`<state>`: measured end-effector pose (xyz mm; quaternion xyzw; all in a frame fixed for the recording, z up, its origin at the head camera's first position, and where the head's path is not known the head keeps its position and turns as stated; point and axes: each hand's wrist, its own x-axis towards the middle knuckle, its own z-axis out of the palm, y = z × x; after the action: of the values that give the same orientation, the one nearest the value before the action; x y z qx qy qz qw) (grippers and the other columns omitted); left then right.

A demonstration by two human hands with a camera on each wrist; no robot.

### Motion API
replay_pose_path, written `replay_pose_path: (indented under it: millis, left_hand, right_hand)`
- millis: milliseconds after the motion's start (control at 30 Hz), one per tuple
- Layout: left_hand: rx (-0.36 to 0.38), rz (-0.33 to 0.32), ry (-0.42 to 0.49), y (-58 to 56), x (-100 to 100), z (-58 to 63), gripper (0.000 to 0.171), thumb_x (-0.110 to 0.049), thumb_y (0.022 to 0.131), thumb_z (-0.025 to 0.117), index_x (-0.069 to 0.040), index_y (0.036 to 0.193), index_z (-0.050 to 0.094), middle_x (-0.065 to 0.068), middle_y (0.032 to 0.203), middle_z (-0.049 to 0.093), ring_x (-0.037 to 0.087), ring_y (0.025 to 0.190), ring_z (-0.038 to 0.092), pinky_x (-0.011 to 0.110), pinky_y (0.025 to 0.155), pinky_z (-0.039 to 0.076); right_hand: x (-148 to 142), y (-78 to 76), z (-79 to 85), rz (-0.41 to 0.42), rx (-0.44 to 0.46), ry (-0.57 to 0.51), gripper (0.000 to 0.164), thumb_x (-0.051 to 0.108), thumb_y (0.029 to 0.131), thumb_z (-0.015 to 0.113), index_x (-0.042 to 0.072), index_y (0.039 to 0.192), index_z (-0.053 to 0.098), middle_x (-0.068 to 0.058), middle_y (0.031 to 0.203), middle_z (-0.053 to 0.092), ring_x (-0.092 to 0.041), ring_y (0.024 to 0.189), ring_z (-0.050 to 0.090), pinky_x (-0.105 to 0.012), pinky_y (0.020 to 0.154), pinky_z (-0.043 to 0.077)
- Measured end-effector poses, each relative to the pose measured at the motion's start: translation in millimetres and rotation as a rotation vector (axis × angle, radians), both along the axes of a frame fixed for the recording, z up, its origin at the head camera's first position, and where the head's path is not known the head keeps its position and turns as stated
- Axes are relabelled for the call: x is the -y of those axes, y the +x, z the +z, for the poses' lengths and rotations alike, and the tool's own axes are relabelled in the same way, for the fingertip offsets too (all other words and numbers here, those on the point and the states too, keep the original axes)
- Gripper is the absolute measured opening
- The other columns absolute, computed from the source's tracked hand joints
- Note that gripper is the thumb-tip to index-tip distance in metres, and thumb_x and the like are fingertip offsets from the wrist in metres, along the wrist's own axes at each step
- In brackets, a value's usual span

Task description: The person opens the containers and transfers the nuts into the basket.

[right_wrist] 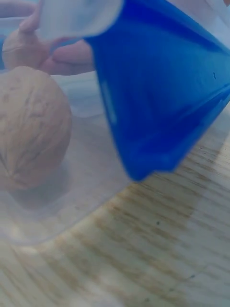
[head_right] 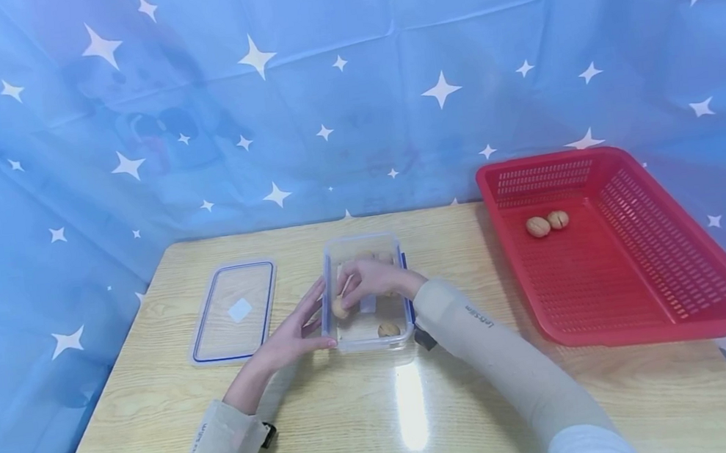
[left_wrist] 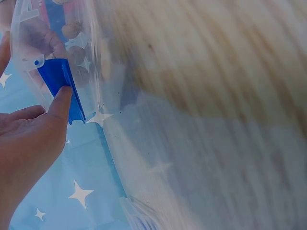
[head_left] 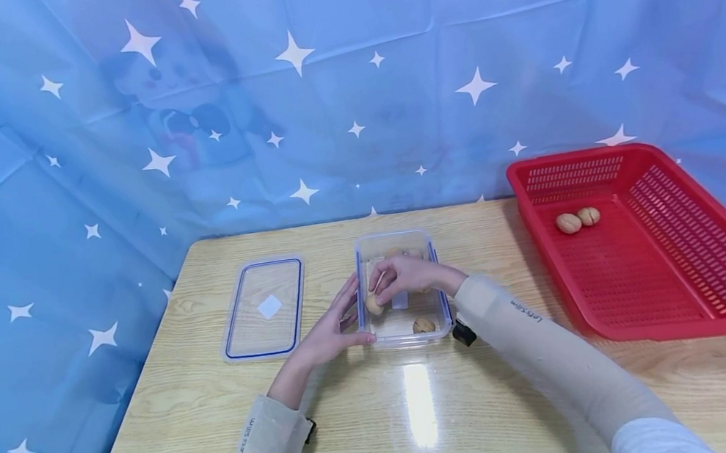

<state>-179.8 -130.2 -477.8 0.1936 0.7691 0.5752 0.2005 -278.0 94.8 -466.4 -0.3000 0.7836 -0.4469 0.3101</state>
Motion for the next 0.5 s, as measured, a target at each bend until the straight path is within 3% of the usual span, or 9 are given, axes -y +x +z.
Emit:
replay_pose_path:
  millis: [267, 500]
  left_hand:
    - [0.001, -0.003, 0.005, 0.5, 0.3, 1.8, 0.104, 0.001, 0.087, 0.073, -0.015, 0.162, 0.003, 0.001, 0.17, -0.006, 0.034, 0.156, 0.011, 0.05, 0.126, 0.024]
    - [0.004, -0.002, 0.0, 0.2, -0.1, 0.7, 0.103, 0.002, 0.087, 0.072, -0.014, 0.162, 0.003, 0.002, 0.17, -0.007, 0.035, 0.155, 0.011, 0.051, 0.126, 0.024]
  right_hand:
    - [0.6, 0.5, -0.9, 0.065, -0.004, 0.037, 0.036, 0.014, 0.087, 0.076, -0.002, 0.118, 0.067, -0.014, 0.111, 0.074, -0.015, 0.098, 0.069, -0.027, 0.095, 0.058]
    - [-0.3, -0.5, -0.6, 0.067, -0.028, 0.033, 0.033, 0.013, 0.087, 0.076, -0.001, 0.117, 0.069, -0.013, 0.113, 0.073, -0.014, 0.1, 0.068, -0.027, 0.095, 0.057]
